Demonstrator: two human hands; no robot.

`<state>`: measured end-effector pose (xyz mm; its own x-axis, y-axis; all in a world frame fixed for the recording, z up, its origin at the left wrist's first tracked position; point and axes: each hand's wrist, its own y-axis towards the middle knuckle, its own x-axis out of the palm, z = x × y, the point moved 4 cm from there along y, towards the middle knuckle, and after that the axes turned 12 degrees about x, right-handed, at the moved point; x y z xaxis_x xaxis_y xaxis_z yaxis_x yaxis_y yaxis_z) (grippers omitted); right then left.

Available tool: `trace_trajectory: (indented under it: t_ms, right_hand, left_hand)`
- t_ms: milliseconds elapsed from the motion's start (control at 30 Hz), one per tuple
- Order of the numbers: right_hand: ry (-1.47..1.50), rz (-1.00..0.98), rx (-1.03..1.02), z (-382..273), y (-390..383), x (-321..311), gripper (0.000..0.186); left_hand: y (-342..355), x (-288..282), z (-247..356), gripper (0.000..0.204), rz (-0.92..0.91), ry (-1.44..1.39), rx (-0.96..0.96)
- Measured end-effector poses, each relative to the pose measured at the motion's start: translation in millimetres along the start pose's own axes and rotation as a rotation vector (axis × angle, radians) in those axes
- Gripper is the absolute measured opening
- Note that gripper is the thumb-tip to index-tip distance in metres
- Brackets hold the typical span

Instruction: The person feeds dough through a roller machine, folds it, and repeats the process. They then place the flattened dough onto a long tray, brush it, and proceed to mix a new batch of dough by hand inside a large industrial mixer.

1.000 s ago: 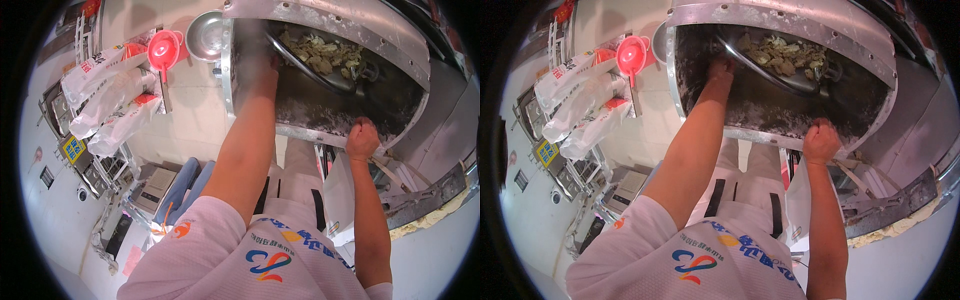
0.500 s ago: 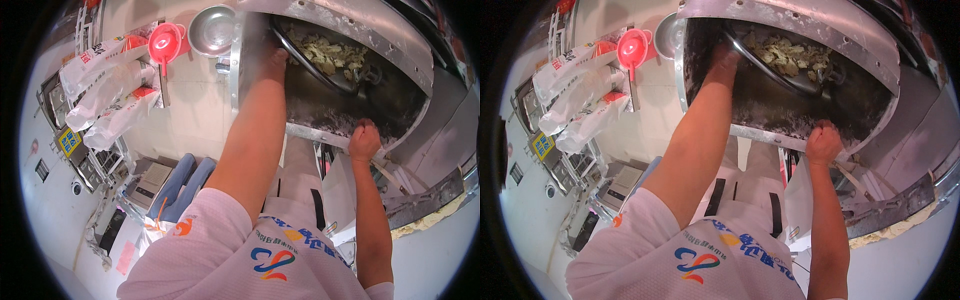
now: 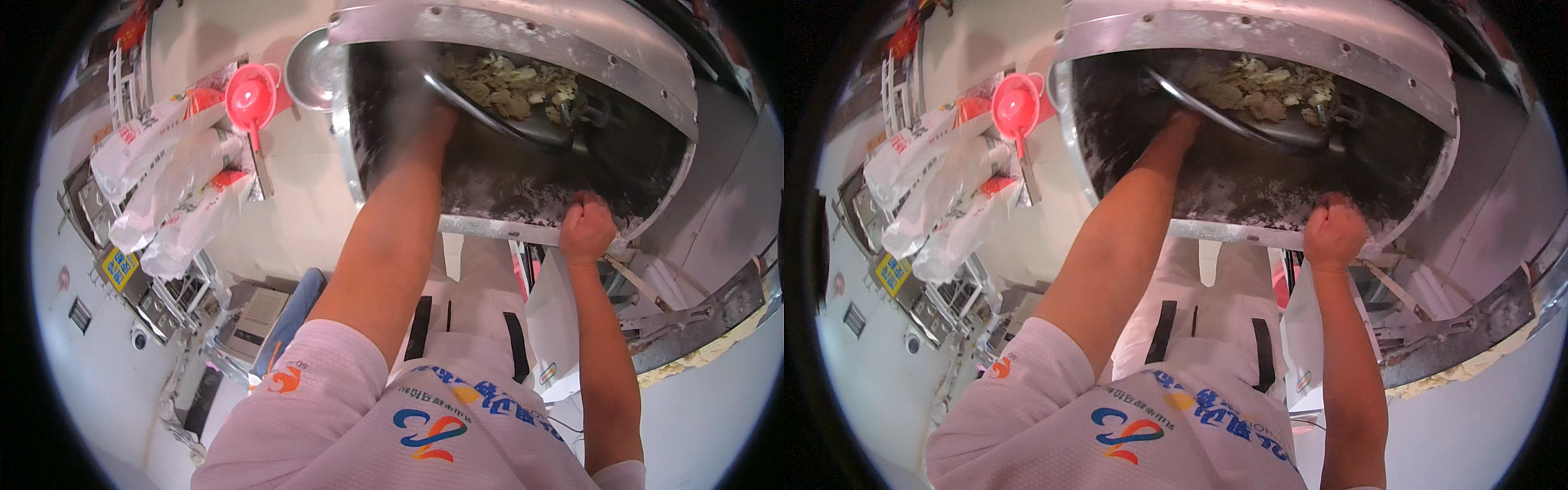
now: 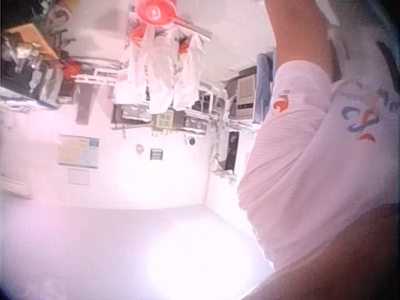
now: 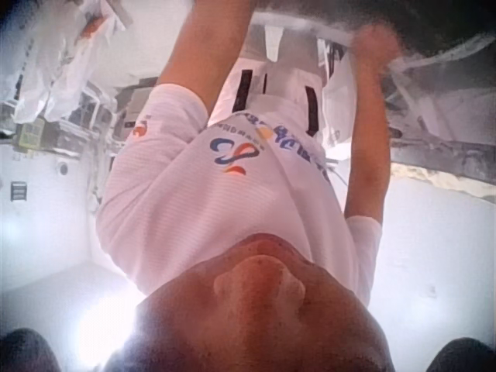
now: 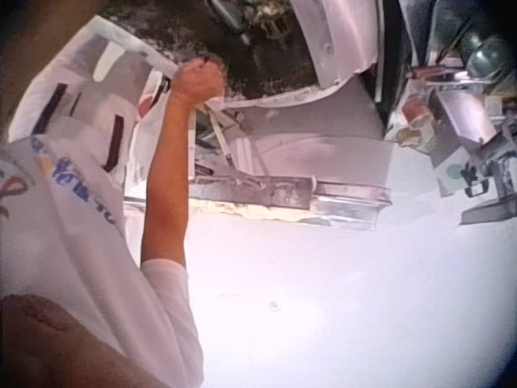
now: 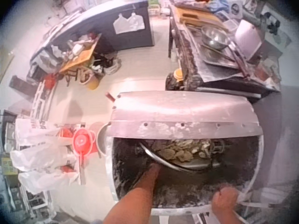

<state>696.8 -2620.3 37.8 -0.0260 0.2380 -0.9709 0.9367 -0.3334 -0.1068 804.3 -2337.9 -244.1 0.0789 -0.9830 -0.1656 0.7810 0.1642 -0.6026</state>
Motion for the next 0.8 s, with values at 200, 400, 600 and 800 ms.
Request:
trace_trajectory:
  t_ms: [200,400,600,800]
  right_hand:
    - [0.004,0.014,0.020,1,3,-4,0.012]
    - [0.108,0.038,0.018,1,7,-1,0.015]
    - [0.049,0.018,0.088,7,2,0,0.018]
    - [0.100,0.039,0.014,8,6,2,0.021]
  left_hand:
    - [38,52,81,0.032,-0.029,0.758,0.783]
    - [44,92,64,0.045,-0.232,0.993,0.935]
    - [23,125,49,0.058,-0.322,0.986,0.992]
    - [16,135,43,0.072,-0.323,1.033,1.015]
